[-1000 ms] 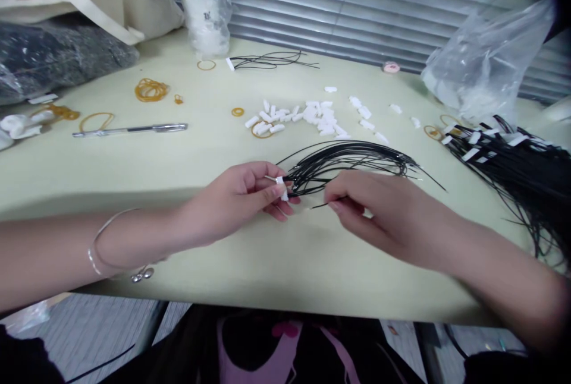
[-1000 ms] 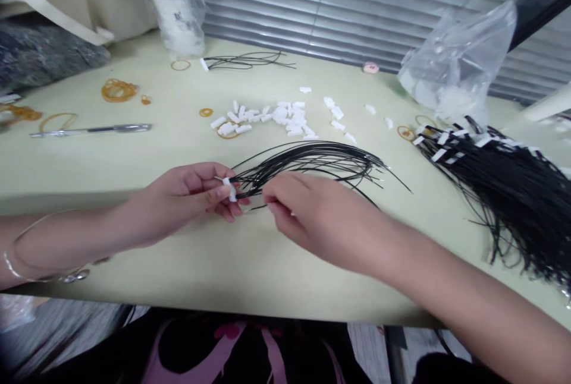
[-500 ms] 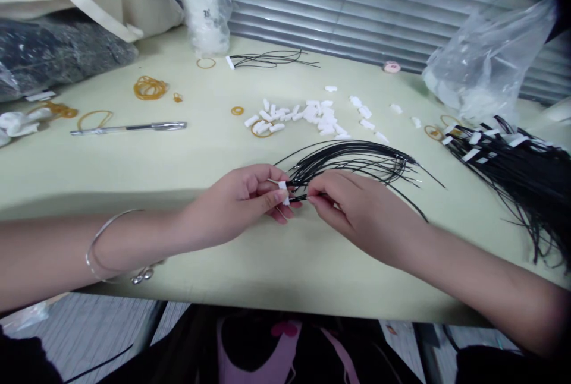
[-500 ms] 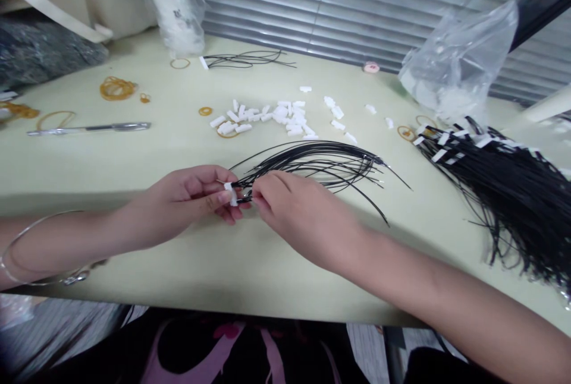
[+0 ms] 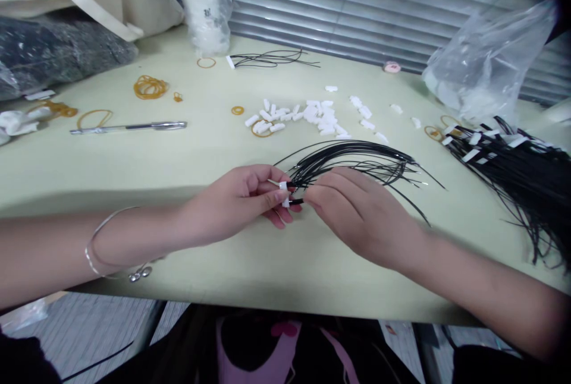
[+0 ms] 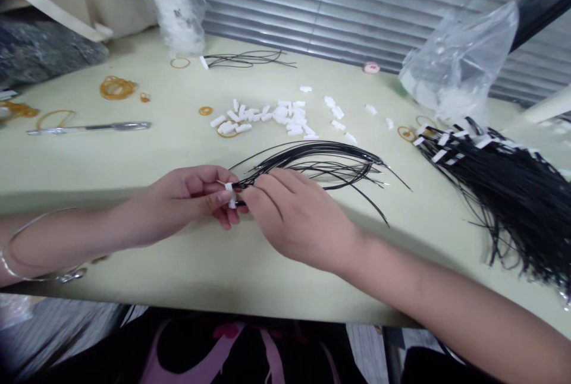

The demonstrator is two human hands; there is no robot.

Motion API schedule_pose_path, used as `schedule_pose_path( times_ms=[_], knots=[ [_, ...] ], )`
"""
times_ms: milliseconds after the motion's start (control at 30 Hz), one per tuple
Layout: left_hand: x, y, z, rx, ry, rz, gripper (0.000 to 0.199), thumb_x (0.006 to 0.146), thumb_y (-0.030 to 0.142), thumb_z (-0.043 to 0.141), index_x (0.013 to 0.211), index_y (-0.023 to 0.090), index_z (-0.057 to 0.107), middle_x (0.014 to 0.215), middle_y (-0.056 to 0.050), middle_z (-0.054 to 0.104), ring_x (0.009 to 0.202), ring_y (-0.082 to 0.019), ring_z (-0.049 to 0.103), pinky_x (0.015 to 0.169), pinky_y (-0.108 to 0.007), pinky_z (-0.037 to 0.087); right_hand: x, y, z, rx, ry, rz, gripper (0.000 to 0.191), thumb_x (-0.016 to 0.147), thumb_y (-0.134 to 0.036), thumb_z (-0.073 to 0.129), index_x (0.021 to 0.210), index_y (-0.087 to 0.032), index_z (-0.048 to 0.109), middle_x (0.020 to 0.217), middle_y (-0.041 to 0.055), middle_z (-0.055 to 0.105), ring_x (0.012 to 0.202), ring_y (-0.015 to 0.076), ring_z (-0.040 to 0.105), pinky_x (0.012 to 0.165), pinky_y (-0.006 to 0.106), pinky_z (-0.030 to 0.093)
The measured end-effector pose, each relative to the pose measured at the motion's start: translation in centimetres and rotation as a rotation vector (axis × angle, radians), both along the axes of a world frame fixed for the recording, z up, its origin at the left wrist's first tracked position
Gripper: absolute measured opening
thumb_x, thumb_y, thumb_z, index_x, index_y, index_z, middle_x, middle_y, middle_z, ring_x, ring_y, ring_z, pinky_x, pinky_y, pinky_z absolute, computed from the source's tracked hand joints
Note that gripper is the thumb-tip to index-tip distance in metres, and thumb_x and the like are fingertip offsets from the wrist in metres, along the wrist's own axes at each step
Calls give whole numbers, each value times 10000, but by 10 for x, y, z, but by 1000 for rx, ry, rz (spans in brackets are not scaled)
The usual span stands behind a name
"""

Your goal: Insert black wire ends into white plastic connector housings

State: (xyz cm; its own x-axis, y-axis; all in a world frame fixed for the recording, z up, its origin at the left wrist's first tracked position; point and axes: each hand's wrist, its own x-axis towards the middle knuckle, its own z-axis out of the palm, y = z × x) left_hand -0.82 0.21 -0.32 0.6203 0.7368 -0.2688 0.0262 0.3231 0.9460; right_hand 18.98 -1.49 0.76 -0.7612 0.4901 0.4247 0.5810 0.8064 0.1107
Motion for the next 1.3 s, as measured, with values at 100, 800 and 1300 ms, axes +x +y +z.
schedule_pose_path(
  times_ms=[100,800,1300],
  knots=[
    [-1,2,0,-35,-25,-10,59,857,197,517,873,143,533,700,0,666,649,-74,624,653,-181,530,-2,-1,-2,-7,32,17,178,857,-104,434,771,-108,589,685,64,557,661,175,476,624,312,413],
    [-3,5,-7,-140,-283,192,65,868,192,509,888,134,531,886,-40,641,646,-52,576,639,-168,468,31,28,-11,-183,-2,-60,148,859,-196,482,971,-154,569,985,108,554,941,213,508,773,355,446],
    [-4,4,-5,-70,-175,110,81,880,228,491,921,161,513,916,-31,653,662,-52,563,646,-171,456,30,49,-28,-278,16,78,166,888,-196,429,899,-157,591,920,62,623,874,197,541,759,347,425]
  ],
)
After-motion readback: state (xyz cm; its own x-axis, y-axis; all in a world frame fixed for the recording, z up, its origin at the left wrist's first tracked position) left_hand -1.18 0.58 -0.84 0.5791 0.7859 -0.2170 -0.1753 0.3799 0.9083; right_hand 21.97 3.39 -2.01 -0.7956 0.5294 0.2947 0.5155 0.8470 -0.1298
